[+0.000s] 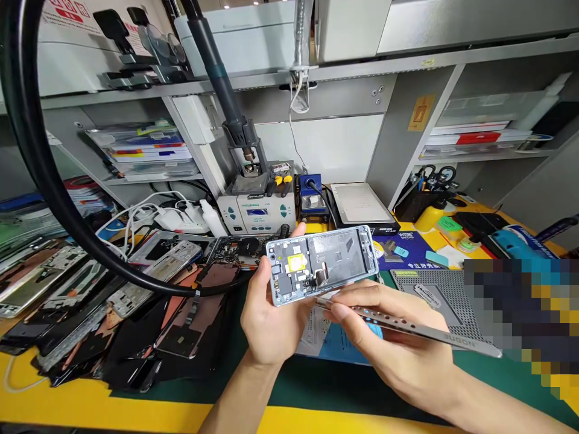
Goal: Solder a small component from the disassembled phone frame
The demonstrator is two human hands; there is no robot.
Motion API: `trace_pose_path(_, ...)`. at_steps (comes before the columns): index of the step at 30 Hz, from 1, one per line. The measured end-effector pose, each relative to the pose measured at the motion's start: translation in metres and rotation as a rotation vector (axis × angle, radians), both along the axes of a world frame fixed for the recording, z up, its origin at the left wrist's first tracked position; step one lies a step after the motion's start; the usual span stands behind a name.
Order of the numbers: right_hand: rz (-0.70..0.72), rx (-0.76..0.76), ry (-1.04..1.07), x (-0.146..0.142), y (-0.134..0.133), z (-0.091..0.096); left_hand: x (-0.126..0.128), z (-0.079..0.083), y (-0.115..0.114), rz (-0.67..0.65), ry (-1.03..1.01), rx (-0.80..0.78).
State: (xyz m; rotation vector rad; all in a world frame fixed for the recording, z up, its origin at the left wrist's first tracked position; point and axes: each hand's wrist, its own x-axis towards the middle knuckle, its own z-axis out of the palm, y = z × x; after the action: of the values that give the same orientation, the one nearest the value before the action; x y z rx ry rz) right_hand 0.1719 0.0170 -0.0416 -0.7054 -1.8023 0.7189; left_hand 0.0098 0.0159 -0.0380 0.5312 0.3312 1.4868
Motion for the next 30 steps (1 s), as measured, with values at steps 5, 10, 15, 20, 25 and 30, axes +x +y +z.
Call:
trace_pose_path(5,0.011,0.016,-0.033,0.0012,0.0006,0.0021,0.0014,0.0008,0.0000,0.021,0.007,-0.018)
trace_pose_path(10,0.014,0.022,-0.033,0.0006,-0.0001,0.0013,0.0013,0.0014,-0.0013,0.023,0.010,-0.037)
trace_pose_path(15,0.012,0.025,-0.058,0.0006,0.0006,0.0013,0.0012,0.0000,-0.0014,0.031,0.008,-0.056)
trace_pose_path(20,0.024,0.031,-0.053,-0.0002,0.0004,0.0025,0.0019,0.0008,-0.0011,0.050,0.037,-0.072)
trace_pose_path(25,0.038,0.006,-0.021,-0.0011,0.0006,0.0043,0.0015,0.0013,-0.0017,0.041,0.040,-0.070)
trace_pose_path(30,0.055,0.003,0.012,-0.0005,0.0006,0.0049,0.0021,0.0027,-0.0039,0.046,0.057,-0.090)
